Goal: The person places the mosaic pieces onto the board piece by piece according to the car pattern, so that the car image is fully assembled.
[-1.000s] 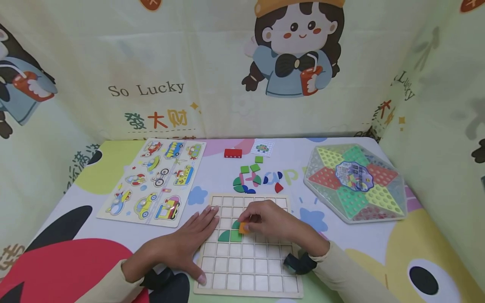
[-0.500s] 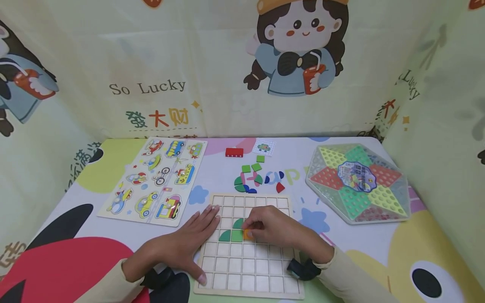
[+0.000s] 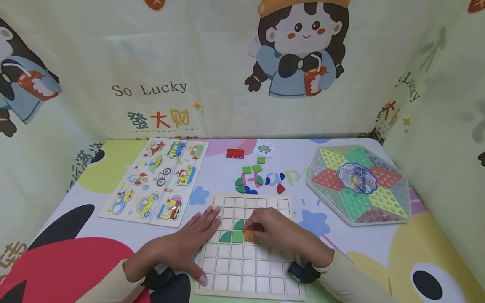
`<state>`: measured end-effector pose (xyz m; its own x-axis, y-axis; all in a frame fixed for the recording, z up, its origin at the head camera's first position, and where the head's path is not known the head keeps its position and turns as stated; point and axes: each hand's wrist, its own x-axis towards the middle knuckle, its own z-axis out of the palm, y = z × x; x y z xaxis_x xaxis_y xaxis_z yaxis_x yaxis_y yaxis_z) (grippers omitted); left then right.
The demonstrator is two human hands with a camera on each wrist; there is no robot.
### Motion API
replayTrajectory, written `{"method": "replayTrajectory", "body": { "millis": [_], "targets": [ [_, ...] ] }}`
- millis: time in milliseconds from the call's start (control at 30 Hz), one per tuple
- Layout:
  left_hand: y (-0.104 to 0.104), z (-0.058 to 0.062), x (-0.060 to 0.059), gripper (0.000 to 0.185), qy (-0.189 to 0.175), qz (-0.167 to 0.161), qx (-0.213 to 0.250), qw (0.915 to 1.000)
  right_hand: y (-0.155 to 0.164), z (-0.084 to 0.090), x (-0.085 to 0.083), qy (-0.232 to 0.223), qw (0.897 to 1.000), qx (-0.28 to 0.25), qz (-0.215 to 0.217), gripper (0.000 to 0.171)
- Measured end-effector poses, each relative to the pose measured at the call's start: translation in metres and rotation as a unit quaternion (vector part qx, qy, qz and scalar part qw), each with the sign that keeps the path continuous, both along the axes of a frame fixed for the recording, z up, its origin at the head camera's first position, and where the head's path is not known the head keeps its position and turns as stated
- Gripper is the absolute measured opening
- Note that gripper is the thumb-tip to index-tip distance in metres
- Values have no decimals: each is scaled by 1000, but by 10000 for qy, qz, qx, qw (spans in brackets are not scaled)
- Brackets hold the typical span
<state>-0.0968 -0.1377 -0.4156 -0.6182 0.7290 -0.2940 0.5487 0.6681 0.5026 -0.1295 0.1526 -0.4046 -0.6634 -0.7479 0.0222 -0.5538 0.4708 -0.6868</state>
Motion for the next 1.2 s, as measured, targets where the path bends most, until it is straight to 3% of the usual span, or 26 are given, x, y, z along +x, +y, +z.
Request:
{"method": "replayTrajectory", "body": {
  "millis": [467,733,1000,1200],
  "targets": [
    [-1,1,0,127,16,30,15,10000,-3,-2,0,382,9986,374,53,13],
    [0,1,1,126,0,27,-33,10000,-2,-2,0,587,9978,100,296,17],
    [1,0,1,126,-32,42,45,10000,9,0,-7,516,9973,-490,-159,16],
    [0,1,1,126,-48,69,56,9999,20,3,-17,427,9967,-434,-536,16]
  ]
}}
